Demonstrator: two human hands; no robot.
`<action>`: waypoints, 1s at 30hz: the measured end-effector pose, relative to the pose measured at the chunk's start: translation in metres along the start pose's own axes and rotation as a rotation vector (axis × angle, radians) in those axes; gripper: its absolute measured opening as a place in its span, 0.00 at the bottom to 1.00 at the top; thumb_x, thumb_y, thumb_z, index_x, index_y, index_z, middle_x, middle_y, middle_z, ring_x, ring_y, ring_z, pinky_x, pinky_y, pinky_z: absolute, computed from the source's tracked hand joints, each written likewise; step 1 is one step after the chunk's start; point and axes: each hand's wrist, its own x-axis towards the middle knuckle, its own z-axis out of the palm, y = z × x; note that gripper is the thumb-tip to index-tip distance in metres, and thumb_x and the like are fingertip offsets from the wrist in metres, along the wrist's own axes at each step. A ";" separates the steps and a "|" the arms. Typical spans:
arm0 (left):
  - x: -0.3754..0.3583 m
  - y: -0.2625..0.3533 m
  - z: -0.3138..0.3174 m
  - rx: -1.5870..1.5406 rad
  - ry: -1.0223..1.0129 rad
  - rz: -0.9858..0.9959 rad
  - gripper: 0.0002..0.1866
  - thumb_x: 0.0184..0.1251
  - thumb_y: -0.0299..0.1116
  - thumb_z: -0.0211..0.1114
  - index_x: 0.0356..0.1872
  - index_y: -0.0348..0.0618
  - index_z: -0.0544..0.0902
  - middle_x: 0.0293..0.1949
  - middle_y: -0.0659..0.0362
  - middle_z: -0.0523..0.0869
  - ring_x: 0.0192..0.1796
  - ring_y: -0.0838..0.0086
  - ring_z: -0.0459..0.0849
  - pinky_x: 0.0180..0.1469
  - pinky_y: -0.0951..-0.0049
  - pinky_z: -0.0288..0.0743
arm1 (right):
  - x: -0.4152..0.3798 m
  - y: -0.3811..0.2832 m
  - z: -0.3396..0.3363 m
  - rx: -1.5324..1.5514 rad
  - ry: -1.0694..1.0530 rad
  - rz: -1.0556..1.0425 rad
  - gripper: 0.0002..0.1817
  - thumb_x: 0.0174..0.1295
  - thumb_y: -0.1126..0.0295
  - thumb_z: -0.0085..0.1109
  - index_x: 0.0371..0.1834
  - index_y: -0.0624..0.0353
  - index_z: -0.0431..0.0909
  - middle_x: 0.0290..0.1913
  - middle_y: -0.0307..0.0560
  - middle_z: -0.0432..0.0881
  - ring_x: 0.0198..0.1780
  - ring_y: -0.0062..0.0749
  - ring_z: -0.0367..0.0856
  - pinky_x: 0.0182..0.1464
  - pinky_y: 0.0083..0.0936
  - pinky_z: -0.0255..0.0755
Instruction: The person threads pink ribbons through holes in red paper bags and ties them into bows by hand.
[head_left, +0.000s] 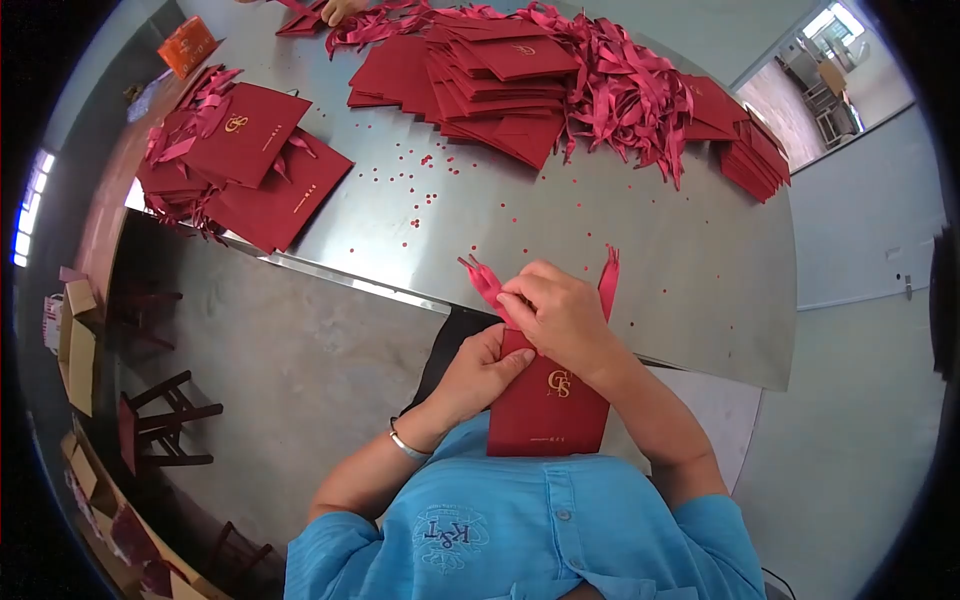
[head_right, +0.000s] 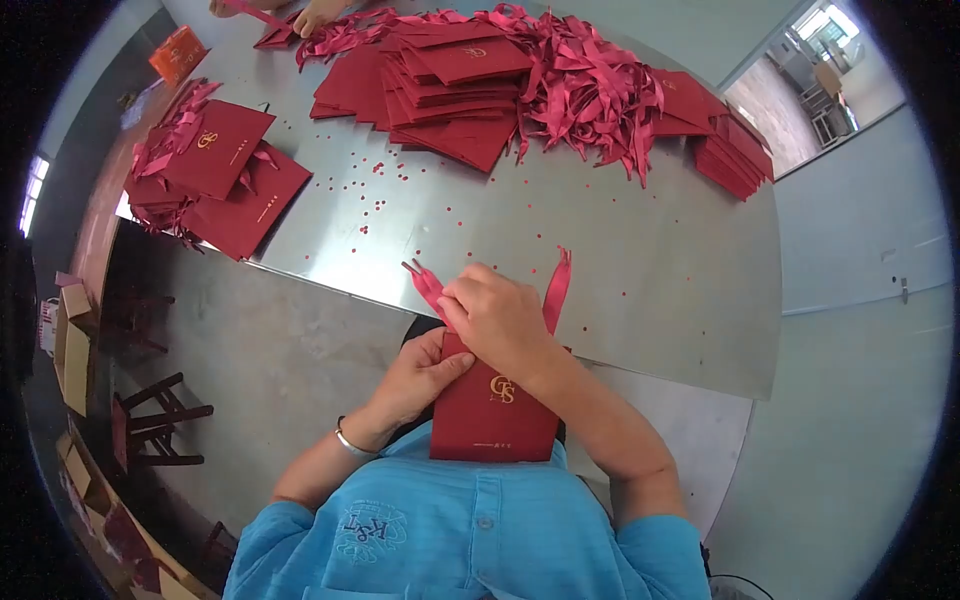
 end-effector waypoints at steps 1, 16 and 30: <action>0.000 0.000 0.002 -0.040 0.012 0.006 0.09 0.71 0.26 0.58 0.49 0.35 0.77 0.42 0.59 0.84 0.43 0.80 0.81 0.46 0.78 0.78 | 0.001 0.000 0.001 0.002 0.000 -0.004 0.05 0.54 0.69 0.68 0.31 0.57 0.83 0.32 0.42 0.81 0.25 0.34 0.79 0.28 0.28 0.74; -0.005 0.078 -0.040 -0.364 0.314 0.275 0.09 0.67 0.24 0.60 0.47 0.37 0.77 0.45 0.54 0.85 0.47 0.72 0.84 0.53 0.71 0.78 | -0.044 0.088 -0.083 0.472 0.332 0.701 0.07 0.63 0.71 0.61 0.38 0.64 0.82 0.29 0.33 0.79 0.30 0.15 0.74 0.33 0.14 0.68; -0.028 0.183 -0.092 0.016 0.640 0.975 0.11 0.70 0.23 0.57 0.52 0.35 0.76 0.48 0.58 0.84 0.47 0.77 0.82 0.50 0.77 0.76 | -0.063 0.102 -0.061 0.397 0.367 0.489 0.04 0.63 0.74 0.59 0.33 0.63 0.80 0.28 0.30 0.76 0.29 0.10 0.69 0.32 0.12 0.65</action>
